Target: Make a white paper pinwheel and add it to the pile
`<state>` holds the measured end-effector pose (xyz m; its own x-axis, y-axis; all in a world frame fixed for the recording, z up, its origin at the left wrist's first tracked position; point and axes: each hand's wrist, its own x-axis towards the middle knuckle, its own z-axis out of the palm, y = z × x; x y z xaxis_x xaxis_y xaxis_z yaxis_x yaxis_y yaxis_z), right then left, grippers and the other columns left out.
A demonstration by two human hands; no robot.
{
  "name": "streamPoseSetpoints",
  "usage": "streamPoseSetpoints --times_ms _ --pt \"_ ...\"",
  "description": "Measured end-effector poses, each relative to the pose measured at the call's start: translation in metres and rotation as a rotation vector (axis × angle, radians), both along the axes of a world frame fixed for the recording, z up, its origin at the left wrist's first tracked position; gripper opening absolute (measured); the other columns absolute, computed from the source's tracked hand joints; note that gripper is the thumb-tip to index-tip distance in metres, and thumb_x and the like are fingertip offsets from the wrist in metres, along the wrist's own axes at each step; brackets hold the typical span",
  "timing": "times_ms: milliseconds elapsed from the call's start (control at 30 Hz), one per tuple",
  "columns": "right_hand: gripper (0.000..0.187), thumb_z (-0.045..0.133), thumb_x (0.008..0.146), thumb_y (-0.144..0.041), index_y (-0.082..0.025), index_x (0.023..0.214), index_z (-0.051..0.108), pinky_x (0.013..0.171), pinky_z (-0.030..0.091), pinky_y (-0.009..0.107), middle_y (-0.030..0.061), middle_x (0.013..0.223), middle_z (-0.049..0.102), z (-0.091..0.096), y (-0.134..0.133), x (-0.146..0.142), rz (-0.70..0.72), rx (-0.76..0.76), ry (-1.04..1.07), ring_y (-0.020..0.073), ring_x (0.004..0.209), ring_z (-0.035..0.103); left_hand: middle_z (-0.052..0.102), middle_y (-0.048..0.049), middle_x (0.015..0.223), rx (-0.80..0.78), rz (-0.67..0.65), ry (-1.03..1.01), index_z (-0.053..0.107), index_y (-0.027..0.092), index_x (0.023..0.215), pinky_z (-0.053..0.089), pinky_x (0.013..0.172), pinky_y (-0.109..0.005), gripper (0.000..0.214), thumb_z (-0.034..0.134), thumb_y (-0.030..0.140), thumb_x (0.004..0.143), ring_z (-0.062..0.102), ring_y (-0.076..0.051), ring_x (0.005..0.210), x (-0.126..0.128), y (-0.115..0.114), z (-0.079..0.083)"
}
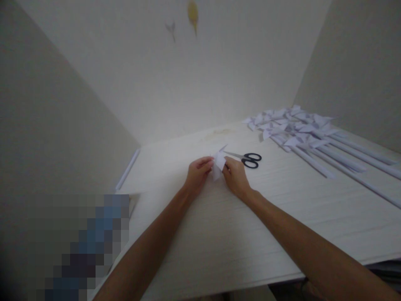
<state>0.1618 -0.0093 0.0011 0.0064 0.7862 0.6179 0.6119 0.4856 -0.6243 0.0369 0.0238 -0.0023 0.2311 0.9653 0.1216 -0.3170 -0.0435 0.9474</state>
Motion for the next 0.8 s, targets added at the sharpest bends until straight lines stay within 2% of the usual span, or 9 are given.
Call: streamPoseSetpoints --times_ms 233,633,800 --pt "0.016 0.044 0.066 -0.011 -0.018 0.052 0.045 0.047 0.030 0.023 -0.0002 0.050 0.048 -0.0011 0.0012 0.0012 -0.095 0.070 -0.041 0.0119 0.048 0.041 0.060 0.0016 0.065 -0.034 -0.017 0.039 0.064 0.017 0.069 0.037 0.062 -0.023 0.013 0.065 0.021 0.057 0.049 -0.007 0.058 -0.0004 -0.0022 0.0035" --pt "0.015 0.042 0.068 -0.010 -0.018 0.055 0.047 0.052 0.034 0.024 0.0009 0.055 0.051 -0.0046 0.0035 0.0022 0.007 0.046 0.017 0.0139 0.055 0.046 0.061 0.0006 0.067 -0.039 -0.052 0.023 0.065 0.016 0.069 0.037 0.061 -0.023 0.013 0.065 0.021 0.057 0.050 -0.007 0.059 -0.0001 -0.0015 0.0038" --pt "0.015 0.044 0.067 -0.010 -0.017 0.055 0.048 0.051 0.034 0.024 0.0009 0.055 0.051 -0.0037 0.0039 0.0009 -0.010 0.030 0.016 0.0134 0.053 0.045 0.060 0.0006 0.067 -0.024 -0.046 0.026 0.064 0.016 0.069 0.037 0.061 -0.023 0.013 0.065 0.022 0.058 0.050 -0.008 0.059 -0.0004 -0.0021 0.0042"
